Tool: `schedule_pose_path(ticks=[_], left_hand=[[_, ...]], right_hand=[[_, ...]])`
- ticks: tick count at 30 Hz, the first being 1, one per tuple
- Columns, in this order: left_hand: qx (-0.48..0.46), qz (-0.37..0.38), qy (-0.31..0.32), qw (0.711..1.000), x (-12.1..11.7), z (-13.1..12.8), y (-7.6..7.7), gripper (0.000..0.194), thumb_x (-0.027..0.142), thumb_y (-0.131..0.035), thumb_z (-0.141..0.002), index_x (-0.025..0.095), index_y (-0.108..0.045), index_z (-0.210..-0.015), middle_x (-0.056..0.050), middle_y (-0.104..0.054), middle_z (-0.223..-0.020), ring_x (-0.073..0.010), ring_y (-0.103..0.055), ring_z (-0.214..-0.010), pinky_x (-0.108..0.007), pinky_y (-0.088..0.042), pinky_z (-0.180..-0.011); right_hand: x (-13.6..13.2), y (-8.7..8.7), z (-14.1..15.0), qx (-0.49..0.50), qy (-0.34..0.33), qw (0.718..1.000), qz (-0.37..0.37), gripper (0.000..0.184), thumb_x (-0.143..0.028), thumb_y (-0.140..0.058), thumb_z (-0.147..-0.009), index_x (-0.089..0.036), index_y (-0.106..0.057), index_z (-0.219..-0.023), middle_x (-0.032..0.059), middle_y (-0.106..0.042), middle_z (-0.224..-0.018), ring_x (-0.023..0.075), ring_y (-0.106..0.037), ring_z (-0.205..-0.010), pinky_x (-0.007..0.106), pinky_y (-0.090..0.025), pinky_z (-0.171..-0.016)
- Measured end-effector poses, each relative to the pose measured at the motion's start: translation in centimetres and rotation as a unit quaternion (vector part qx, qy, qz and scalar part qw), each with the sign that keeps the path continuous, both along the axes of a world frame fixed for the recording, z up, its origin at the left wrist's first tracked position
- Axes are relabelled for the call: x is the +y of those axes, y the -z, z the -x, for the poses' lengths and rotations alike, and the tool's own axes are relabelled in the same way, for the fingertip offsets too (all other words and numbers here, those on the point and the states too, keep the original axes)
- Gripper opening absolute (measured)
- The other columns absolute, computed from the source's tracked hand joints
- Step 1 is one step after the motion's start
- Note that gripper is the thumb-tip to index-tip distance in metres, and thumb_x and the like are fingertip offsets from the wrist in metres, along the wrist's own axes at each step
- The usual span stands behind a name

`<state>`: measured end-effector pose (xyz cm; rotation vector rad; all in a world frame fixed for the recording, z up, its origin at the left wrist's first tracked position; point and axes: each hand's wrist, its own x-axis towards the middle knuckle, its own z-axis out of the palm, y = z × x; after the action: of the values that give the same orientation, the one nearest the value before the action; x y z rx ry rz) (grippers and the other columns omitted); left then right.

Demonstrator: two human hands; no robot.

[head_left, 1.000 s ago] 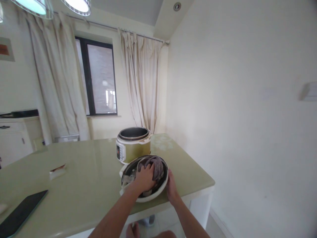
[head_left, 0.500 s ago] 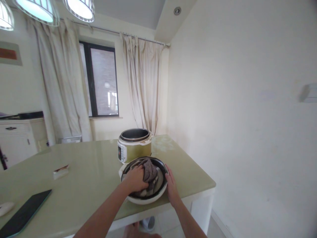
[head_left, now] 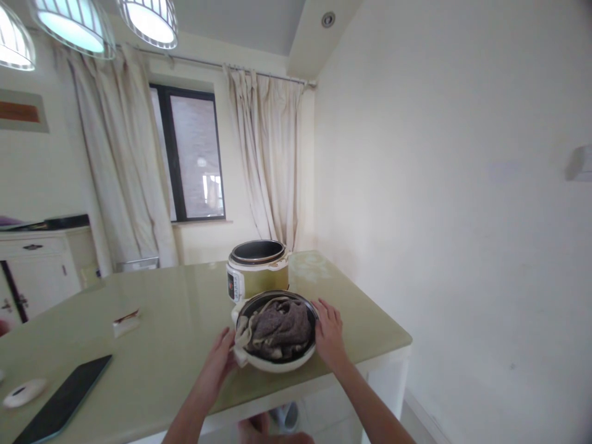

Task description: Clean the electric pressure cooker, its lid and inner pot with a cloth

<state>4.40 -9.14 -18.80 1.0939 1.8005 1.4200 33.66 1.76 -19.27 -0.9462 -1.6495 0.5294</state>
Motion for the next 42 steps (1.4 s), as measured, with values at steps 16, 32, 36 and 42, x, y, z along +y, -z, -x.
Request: schedule_pose_path(ticks=[16,32,36,42], left_hand=[[-0.447,-0.067,0.017,0.892,-0.5,-1.8,1.8,0.041,0.043,-0.067,-0.096,0.015,-0.070,-0.126,-0.014,-0.081,-0.112,-0.0264,-0.080,-0.101,-0.034,-0.065,-0.083],[-0.381,-0.050,-0.039,0.922,0.3,-3.9,1.4,0.060,0.019,-0.071,-0.096,0.027,-0.052,-0.152,-0.010,-0.080,-0.122,-0.0213,-0.081,-0.096,-0.033,-0.065,-0.086],[-0.390,-0.079,-0.032,0.917,0.2,-3.7,3.1,0.063,0.013,-0.070,-0.094,0.027,-0.050,-0.153,-0.008,-0.081,-0.118,-0.0206,-0.081,-0.096,-0.031,-0.065,-0.085],[-0.387,-0.137,-0.022,0.912,-0.3,-3.6,3.6,0.064,0.019,-0.075,-0.091,0.030,-0.051,-0.149,-0.007,-0.079,-0.123,-0.0223,-0.079,-0.104,-0.036,-0.064,-0.093]], right_hand=[[-4.7,-7.3,11.8,-0.459,-0.214,0.861,-0.044,0.070,-0.079,-0.074,-0.078,-0.040,-0.069,-0.136,0.0126,-0.053,-0.154,0.0484,-0.046,-0.142,0.075,-0.045,-0.104],[-4.6,-9.5,7.5,-0.573,0.015,0.819,-0.023,0.052,-0.031,-0.073,-0.086,-0.028,-0.067,-0.138,0.0215,-0.060,-0.143,0.0476,-0.057,-0.127,0.067,-0.051,-0.094],[-3.7,-9.1,10.5,-0.565,0.036,0.822,-0.061,0.030,-0.023,-0.064,-0.093,-0.027,-0.077,-0.120,0.0190,-0.059,-0.146,0.0451,-0.053,-0.130,0.071,-0.047,-0.099],[-2.4,-8.8,13.3,-0.492,-0.095,0.859,-0.104,0.043,-0.055,-0.079,-0.082,-0.026,-0.081,-0.113,0.0144,-0.044,-0.164,0.0437,-0.052,-0.135,0.065,-0.050,-0.104]])
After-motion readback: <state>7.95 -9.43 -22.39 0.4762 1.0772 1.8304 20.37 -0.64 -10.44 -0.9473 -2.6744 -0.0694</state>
